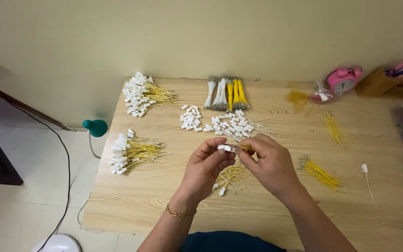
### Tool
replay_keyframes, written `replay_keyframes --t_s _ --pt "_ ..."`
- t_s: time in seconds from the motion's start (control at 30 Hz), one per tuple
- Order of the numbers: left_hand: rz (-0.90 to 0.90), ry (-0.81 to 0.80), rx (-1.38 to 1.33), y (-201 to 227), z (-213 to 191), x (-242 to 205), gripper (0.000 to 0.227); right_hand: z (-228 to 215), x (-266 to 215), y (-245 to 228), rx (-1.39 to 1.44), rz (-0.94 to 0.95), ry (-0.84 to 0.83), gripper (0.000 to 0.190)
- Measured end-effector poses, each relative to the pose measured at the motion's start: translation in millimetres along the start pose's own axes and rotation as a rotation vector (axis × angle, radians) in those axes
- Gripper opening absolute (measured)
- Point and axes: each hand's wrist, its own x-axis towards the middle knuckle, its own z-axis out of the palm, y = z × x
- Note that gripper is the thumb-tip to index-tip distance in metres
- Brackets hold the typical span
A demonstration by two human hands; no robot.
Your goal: Assembling small electrical wire connectors by inserting wires into plastic housings.
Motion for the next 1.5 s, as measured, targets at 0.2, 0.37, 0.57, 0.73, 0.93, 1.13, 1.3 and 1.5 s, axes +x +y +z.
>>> replay_keyframes --t_s 0.2,0.37,0.57,0.73,0.93,1.13,1.3,1.5 --pt "0.028 0.015 0.063 -5 -7 3 0.031 3 2 5 0.057 0.097 -0.116 0.013" --pt "0.05 0.015 0.179 -12 -17 6 0.03 10 3 16 0.041 0.142 -0.153 0.013" --pt "0.078 0.025 0.327 -24 -29 12 0.026 30 0 42 -0.014 0.157 -0.204 0.014" --pt "0.023 0.091 0.361 -40 -44 12 0.022 55 -6 73 0.004 0.201 -0.244 0.015" --pt "-0.034 0.116 0.457 -62 -97 29 0.021 93 -16 113 0.037 0.308 -0.324 0.018" --pt "0.153 0.048 1.478 -92 -180 62 0.02 89 -15 159 0.34 0.54 -0.085 0.023" --pt "0.228 0.146 1.716 -104 -207 120 0.029 66 -1 157 0.572 0.576 0.102 0.031" --pt "0.512 0.099 2.108 -106 -205 207 0.03 71 -2 163 0.581 0.615 0.076 0.006"
